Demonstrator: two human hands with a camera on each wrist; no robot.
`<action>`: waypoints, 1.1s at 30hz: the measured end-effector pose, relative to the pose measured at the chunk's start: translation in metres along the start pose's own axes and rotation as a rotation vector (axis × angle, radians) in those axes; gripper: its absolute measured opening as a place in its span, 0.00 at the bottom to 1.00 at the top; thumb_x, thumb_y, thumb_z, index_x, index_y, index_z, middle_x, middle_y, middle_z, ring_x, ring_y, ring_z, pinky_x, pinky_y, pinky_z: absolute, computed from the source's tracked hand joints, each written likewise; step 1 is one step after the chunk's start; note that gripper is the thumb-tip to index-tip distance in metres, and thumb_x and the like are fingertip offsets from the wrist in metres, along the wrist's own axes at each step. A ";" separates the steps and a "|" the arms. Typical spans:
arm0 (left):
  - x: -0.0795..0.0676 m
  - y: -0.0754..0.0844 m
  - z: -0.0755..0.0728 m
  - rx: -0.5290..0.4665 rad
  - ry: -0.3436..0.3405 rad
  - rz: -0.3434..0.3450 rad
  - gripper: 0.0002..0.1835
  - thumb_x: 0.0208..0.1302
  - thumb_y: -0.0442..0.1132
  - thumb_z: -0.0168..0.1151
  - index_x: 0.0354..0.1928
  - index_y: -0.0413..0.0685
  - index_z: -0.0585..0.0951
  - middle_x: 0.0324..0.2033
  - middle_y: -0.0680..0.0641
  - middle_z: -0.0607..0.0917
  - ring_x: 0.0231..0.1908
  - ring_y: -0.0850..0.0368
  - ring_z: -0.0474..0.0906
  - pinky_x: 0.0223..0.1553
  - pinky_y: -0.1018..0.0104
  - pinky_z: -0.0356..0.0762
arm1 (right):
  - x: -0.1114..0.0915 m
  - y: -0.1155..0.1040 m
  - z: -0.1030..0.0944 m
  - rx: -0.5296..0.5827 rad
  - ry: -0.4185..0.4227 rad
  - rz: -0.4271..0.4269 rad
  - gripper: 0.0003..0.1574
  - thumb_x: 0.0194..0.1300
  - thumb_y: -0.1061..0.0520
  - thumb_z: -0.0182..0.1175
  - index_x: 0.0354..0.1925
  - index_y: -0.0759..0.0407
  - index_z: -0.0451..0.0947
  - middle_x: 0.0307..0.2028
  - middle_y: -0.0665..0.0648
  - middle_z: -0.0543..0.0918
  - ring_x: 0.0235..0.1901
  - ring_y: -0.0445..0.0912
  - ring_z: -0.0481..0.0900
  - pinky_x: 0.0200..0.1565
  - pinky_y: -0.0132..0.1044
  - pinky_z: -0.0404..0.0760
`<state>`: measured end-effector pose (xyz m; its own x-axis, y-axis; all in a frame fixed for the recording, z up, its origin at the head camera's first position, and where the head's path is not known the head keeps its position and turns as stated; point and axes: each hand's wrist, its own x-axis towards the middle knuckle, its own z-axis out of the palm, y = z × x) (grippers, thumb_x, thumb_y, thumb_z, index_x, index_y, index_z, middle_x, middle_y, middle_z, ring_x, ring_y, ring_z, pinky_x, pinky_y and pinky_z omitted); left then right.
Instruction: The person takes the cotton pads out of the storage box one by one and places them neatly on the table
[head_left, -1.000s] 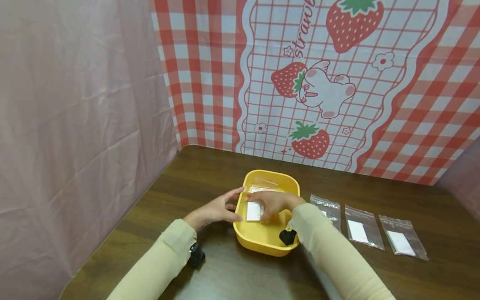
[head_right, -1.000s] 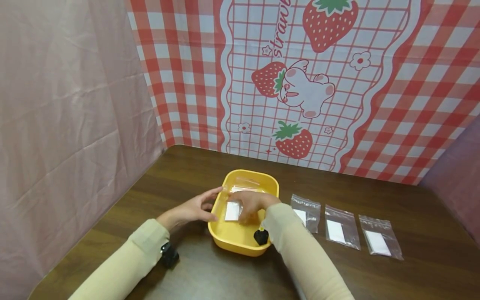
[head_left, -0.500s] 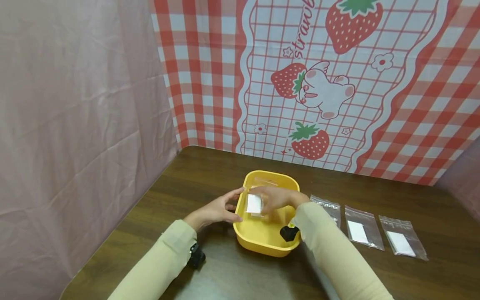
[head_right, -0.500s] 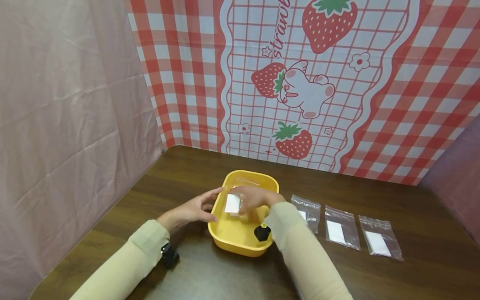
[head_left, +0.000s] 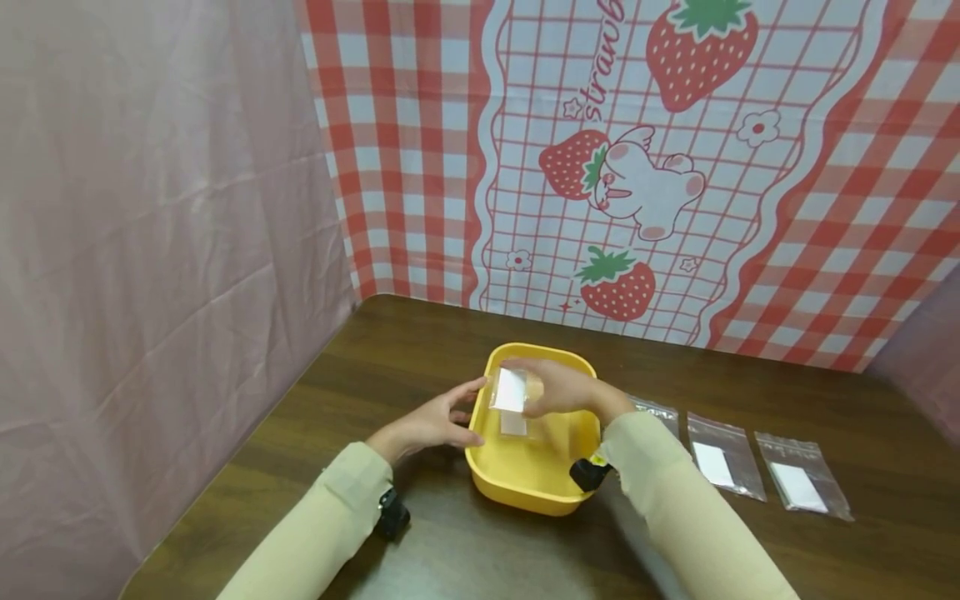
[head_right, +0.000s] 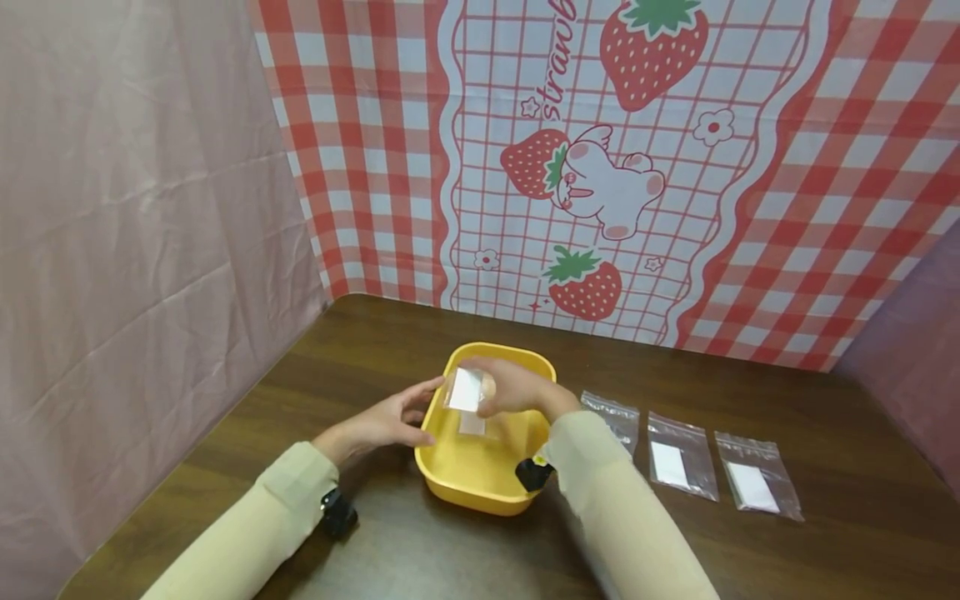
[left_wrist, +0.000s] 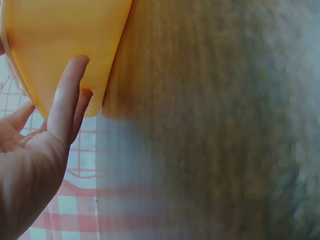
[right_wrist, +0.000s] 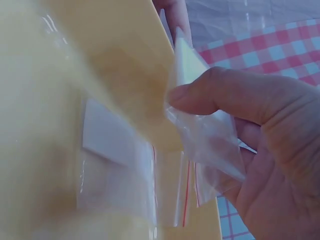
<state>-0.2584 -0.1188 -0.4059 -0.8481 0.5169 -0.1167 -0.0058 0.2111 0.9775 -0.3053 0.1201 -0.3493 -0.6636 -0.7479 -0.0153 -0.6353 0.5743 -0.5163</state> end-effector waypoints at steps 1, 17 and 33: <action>0.000 0.000 0.000 0.002 0.000 0.002 0.48 0.50 0.30 0.68 0.72 0.55 0.54 0.65 0.38 0.56 0.57 0.41 0.66 0.43 0.58 0.77 | -0.003 -0.001 0.000 0.005 0.018 0.007 0.45 0.50 0.63 0.66 0.66 0.61 0.61 0.62 0.62 0.68 0.55 0.54 0.68 0.57 0.52 0.65; 0.000 -0.002 0.002 -0.025 0.004 0.011 0.48 0.51 0.28 0.66 0.72 0.53 0.53 0.65 0.37 0.55 0.56 0.41 0.67 0.42 0.58 0.78 | -0.057 -0.002 0.000 0.021 0.207 -0.058 0.47 0.49 0.64 0.69 0.66 0.62 0.62 0.64 0.59 0.65 0.63 0.56 0.59 0.60 0.55 0.60; -0.001 0.001 0.005 -0.016 0.007 0.010 0.48 0.50 0.28 0.67 0.72 0.54 0.53 0.65 0.37 0.55 0.57 0.40 0.65 0.42 0.57 0.78 | -0.116 0.005 0.004 -0.115 0.365 -0.126 0.51 0.42 0.65 0.73 0.65 0.63 0.63 0.62 0.62 0.68 0.60 0.59 0.65 0.55 0.55 0.66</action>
<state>-0.2549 -0.1155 -0.4057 -0.8520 0.5128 -0.1052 -0.0055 0.1922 0.9813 -0.2299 0.2084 -0.3531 -0.6613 -0.6593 0.3578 -0.7469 0.5348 -0.3952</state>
